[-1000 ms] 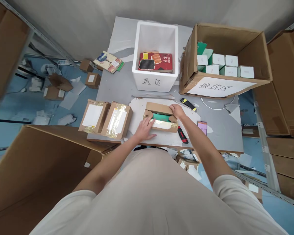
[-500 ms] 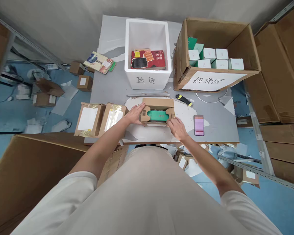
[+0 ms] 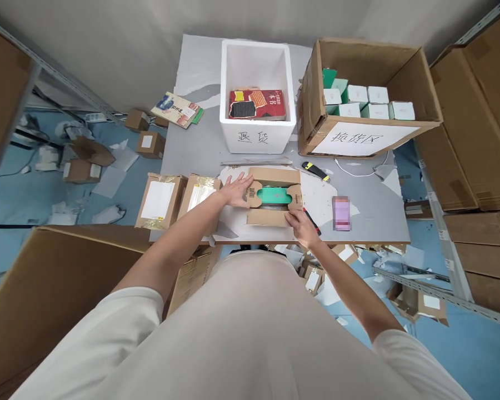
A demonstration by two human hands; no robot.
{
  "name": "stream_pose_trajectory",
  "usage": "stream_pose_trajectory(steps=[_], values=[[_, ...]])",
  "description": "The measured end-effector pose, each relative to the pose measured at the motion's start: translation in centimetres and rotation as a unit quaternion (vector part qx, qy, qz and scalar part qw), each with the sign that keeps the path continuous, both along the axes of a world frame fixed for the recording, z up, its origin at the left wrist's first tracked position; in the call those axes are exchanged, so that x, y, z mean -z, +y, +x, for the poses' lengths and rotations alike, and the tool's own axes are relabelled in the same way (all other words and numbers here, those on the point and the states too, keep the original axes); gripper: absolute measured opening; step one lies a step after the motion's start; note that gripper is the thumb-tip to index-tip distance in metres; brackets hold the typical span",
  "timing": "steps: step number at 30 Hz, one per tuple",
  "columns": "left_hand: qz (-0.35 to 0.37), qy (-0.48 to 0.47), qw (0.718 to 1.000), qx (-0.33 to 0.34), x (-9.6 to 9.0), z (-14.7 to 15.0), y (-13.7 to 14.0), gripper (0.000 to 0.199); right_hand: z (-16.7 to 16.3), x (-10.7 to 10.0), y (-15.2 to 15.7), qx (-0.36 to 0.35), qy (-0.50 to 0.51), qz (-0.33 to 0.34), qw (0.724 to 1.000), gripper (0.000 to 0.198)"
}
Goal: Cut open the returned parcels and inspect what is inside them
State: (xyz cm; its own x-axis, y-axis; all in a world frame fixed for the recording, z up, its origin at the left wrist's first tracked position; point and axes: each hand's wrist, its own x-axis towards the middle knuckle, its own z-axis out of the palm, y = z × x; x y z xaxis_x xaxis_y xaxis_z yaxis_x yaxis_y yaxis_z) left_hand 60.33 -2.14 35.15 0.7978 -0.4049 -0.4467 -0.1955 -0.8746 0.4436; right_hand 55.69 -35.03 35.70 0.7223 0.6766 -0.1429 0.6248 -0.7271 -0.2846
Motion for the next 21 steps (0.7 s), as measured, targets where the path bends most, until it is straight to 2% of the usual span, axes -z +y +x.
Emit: stream_pose_trajectory(steps=[4,7,10,12,14,16,18,21], values=[[0.060,-0.005,0.989,-0.136,-0.9,-0.6,-3.9,0.120,3.2,-3.0,3.4,0.133,0.040,-0.090,0.986,0.030],[0.074,-0.013,0.974,-0.212,-0.9,-1.0,-6.6,0.113,5.3,-4.1,6.2,0.217,0.028,-0.171,0.961,0.045],[0.037,-0.036,0.968,-0.246,-1.0,-1.5,-7.1,0.094,6.1,-4.0,7.8,0.270,0.010,-0.222,0.937,0.054],[0.005,-0.074,0.965,-0.253,-1.3,-2.1,-6.3,0.084,6.0,-3.8,7.7,0.274,0.007,-0.239,0.931,0.047],[-0.005,-0.138,0.962,-0.236,-1.9,-2.9,-5.1,0.079,5.8,-3.9,7.0,0.263,0.014,-0.244,0.933,0.040],[0.009,-0.200,0.962,-0.183,-2.4,-3.6,-3.9,0.075,5.6,-4.1,6.3,0.253,0.020,-0.236,0.938,0.040],[0.029,-0.228,0.967,-0.108,-2.7,-3.8,-3.2,0.072,5.5,-4.3,6.1,0.258,0.015,-0.227,0.939,0.053],[0.049,-0.200,0.979,-0.006,-2.6,-3.0,-2.8,0.070,5.7,-3.7,7.2,0.276,0.003,-0.238,0.931,0.070]])
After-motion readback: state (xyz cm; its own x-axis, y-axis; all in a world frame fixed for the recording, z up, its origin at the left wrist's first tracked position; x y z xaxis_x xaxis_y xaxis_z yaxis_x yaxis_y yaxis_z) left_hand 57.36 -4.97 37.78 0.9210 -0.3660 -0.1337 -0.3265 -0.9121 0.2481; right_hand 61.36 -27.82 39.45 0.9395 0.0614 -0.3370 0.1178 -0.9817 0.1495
